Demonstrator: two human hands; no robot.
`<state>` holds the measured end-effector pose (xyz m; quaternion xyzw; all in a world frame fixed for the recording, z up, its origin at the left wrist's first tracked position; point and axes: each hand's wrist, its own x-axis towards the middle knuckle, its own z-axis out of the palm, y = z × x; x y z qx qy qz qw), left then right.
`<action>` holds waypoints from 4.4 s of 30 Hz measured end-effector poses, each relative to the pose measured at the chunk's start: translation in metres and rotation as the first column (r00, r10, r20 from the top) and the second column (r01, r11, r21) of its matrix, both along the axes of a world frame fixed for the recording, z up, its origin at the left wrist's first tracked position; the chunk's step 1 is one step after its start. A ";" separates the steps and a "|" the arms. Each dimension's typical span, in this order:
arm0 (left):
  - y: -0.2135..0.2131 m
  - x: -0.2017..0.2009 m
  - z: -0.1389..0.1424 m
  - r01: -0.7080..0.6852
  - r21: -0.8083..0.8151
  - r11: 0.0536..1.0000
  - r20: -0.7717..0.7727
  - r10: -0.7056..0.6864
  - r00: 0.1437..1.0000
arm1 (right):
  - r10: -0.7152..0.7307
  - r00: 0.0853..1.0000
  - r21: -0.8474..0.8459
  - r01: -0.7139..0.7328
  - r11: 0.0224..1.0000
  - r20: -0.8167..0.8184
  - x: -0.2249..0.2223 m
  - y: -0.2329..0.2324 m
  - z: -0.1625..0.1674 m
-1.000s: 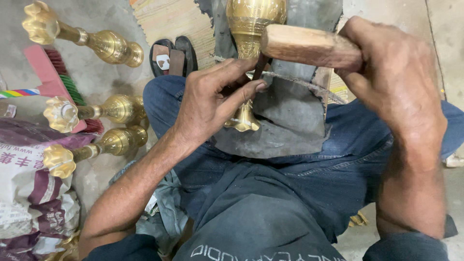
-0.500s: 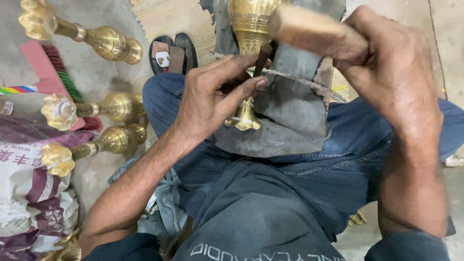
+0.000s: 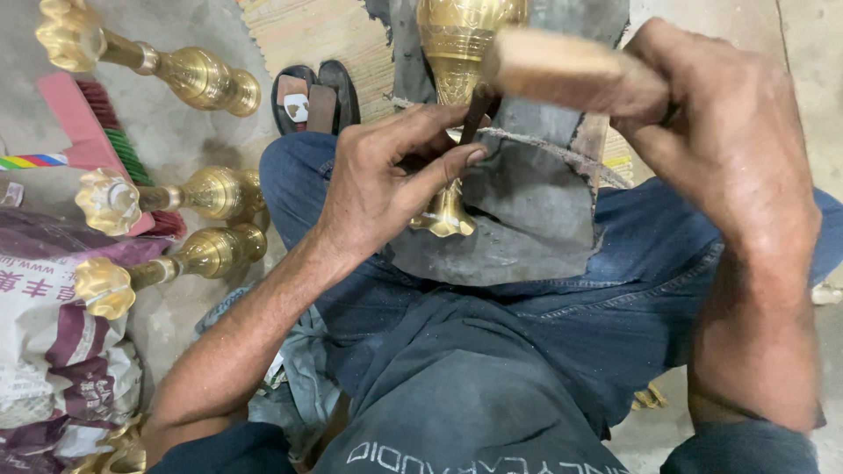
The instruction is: The person sits cross-legged on the floor with a brass lamp base held against a cloth pad on their lap. They hold a chisel against the brass surface and strike it with a wooden mallet, carving decorative patterns into the metal, repositioning the chisel repeatedly as they work around the base.
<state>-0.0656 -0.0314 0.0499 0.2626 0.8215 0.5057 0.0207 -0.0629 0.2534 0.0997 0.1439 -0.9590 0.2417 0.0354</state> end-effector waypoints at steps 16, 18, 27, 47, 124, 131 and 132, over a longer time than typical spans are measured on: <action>0.000 0.002 0.002 -0.069 0.042 0.997 0.038 0.068 0.997 | -0.110 0.987 -0.162 0.128 0.978 0.114 -0.001 -0.006 0.005; -0.001 0.003 0.002 -0.076 0.019 0.997 0.029 0.076 0.997 | 0.053 0.998 0.113 -0.048 0.992 -0.037 -0.003 -0.007 0.008; -0.003 0.003 -0.001 -0.063 0.025 0.998 -0.038 0.064 0.997 | 0.137 0.985 0.235 -0.108 0.966 -0.109 -0.006 -0.002 0.016; -0.002 0.006 -0.002 -0.093 0.035 0.995 0.055 0.091 0.994 | 0.032 0.999 0.023 -0.031 0.999 -0.035 -0.004 -0.011 0.017; 0.025 -0.003 -0.103 -0.620 0.322 0.716 -0.091 0.675 0.732 | -0.531 0.765 -0.488 0.330 0.808 -0.363 0.019 -0.069 -0.109; 0.002 0.030 -0.095 -0.601 0.305 0.739 -0.118 0.655 0.746 | -0.559 0.751 -0.472 0.374 0.798 -0.351 0.018 -0.075 -0.093; -0.002 0.039 -0.093 -0.610 0.301 0.733 -0.111 0.662 0.741 | -0.564 0.747 -0.470 0.380 0.797 -0.352 0.018 -0.076 -0.091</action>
